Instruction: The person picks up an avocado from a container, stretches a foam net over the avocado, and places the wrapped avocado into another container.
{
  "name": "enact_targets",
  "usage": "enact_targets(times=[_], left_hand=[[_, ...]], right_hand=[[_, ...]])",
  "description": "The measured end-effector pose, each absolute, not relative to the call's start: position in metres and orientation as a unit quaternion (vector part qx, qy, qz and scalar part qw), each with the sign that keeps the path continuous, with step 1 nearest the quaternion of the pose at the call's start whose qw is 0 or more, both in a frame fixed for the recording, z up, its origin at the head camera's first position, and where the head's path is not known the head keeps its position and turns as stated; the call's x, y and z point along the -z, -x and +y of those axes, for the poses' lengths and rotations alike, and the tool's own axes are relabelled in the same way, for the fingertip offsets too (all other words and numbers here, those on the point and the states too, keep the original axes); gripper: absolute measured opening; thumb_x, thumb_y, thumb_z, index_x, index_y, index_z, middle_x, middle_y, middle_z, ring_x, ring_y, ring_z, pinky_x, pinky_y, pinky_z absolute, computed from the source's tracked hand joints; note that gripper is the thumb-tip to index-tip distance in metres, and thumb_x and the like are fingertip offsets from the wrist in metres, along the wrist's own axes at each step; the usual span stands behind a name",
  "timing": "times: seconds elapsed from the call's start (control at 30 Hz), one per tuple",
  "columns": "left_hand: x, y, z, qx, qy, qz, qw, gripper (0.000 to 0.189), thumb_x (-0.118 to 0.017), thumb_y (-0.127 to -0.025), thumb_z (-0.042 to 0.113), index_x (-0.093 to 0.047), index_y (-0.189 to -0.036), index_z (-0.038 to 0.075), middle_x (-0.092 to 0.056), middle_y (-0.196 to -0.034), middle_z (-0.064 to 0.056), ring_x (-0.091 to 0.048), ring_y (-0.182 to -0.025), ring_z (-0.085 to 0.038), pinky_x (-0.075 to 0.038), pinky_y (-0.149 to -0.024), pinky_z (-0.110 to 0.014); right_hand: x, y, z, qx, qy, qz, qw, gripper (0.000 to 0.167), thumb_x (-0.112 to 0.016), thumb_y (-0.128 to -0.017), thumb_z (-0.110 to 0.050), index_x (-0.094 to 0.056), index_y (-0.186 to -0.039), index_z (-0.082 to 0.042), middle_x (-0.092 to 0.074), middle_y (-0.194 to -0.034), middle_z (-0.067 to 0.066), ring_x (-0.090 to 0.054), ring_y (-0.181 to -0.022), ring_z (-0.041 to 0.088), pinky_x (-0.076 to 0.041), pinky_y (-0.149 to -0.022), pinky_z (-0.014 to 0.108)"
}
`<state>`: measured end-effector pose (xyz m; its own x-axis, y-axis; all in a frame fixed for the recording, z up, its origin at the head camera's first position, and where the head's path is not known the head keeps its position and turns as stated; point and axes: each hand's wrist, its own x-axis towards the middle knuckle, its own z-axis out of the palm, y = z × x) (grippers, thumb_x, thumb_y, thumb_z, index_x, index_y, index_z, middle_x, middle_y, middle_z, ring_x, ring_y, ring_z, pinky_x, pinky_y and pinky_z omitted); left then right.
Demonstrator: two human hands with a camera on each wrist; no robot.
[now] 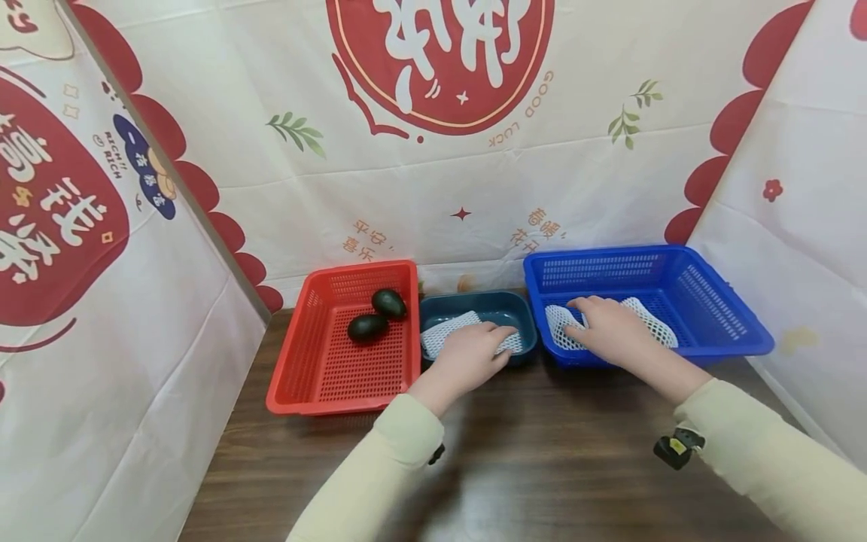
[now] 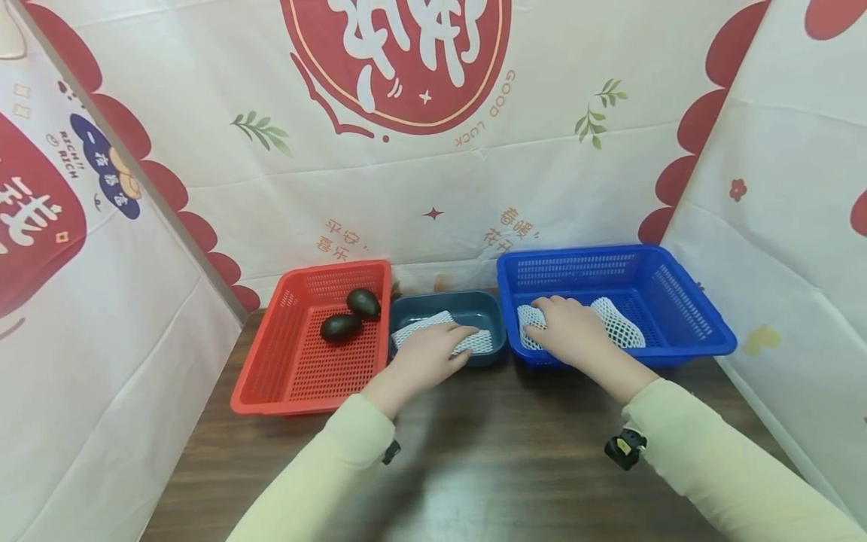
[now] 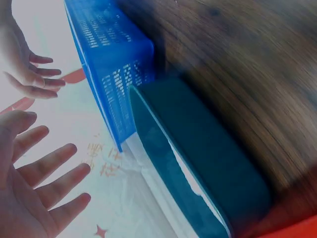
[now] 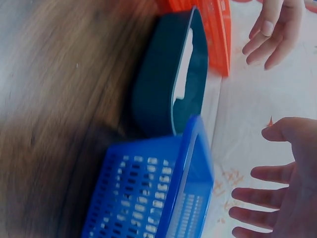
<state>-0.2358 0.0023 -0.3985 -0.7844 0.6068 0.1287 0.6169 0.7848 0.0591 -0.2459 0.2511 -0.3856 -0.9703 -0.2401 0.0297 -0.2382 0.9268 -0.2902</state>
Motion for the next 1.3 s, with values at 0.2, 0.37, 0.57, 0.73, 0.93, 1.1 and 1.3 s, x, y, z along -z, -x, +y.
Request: enact_targets(times=[0.2,0.37,0.57,0.73,0.93,1.1,1.3], left_hand=[[0.396,0.232,-0.030,0.049,0.319,-0.943,0.078,0.039,-0.055,-0.098,0.038,-0.060,-0.134,0.022,-0.066,-0.121,0.002,-0.062,-0.106,-0.013,-0.052,-0.088,-0.032],[0.395,0.230,-0.053,0.048,0.305,-0.947,0.085,0.040,-0.057,-0.097,0.038,-0.061,-0.133,0.022,-0.066,-0.123,0.000,-0.062,-0.109,-0.015,-0.052,-0.088,-0.034],[0.398,0.228,-0.076,0.050,0.289,-0.953,0.083,0.039,-0.060,-0.095,0.038,-0.062,-0.131,0.022,-0.067,-0.119,-0.001,-0.063,-0.104,-0.017,-0.054,-0.082,-0.035],[0.396,0.227,-0.093,0.052,0.275,-0.956,0.091,0.040,-0.064,-0.093,0.036,-0.063,-0.129,0.020,-0.069,-0.111,-0.001,-0.064,-0.097,-0.017,-0.055,-0.077,-0.033],[0.390,0.230,-0.107,0.053,0.255,-0.961,0.093,0.040,-0.064,-0.093,0.036,-0.063,-0.129,0.019,-0.068,-0.113,-0.002,-0.065,-0.098,-0.018,-0.055,-0.078,-0.034],[0.389,0.234,-0.120,0.059,0.239,-0.966,0.078,0.041,-0.063,-0.093,0.037,-0.062,-0.131,0.019,-0.068,-0.116,-0.002,-0.065,-0.101,-0.019,-0.054,-0.084,-0.038],[0.391,0.241,-0.132,0.066,0.229,-0.969,0.059,0.045,-0.067,-0.092,0.034,-0.061,-0.133,0.016,-0.067,-0.119,-0.006,-0.065,-0.103,-0.023,-0.053,-0.087,-0.043]], right_hand=[[0.389,0.242,0.233,0.166,0.156,0.974,-0.017,0.049,-0.061,-0.094,-0.036,-0.060,-0.128,0.000,-0.060,-0.124,0.024,-0.054,-0.116,0.043,-0.042,-0.094,0.062],[0.392,0.240,0.214,0.197,0.197,0.960,-0.021,0.046,-0.063,-0.094,-0.035,-0.062,-0.126,-0.001,-0.062,-0.123,0.019,-0.055,-0.115,0.038,-0.044,-0.094,0.058],[0.396,0.237,0.189,0.192,0.237,0.952,-0.037,0.044,-0.065,-0.091,-0.034,-0.064,-0.124,-0.005,-0.064,-0.121,0.014,-0.057,-0.114,0.034,-0.044,-0.095,0.054],[0.399,0.236,0.167,0.206,0.258,0.944,-0.029,0.044,-0.064,-0.092,-0.038,-0.064,-0.125,-0.008,-0.064,-0.123,0.010,-0.057,-0.116,0.031,-0.043,-0.097,0.052],[0.402,0.233,0.135,0.230,0.302,0.925,-0.015,0.041,-0.062,-0.094,-0.039,-0.065,-0.124,-0.011,-0.064,-0.123,0.005,-0.056,-0.118,0.024,-0.042,-0.100,0.047],[0.406,0.227,0.109,0.245,0.357,0.901,0.000,0.037,-0.063,-0.094,-0.034,-0.065,-0.123,-0.011,-0.065,-0.121,0.002,-0.057,-0.116,0.019,-0.043,-0.101,0.042],[0.422,0.221,0.076,0.237,0.421,0.875,0.024,0.032,-0.065,-0.094,-0.027,-0.066,-0.121,-0.010,-0.066,-0.117,0.002,-0.058,-0.111,0.014,-0.045,-0.098,0.034]])
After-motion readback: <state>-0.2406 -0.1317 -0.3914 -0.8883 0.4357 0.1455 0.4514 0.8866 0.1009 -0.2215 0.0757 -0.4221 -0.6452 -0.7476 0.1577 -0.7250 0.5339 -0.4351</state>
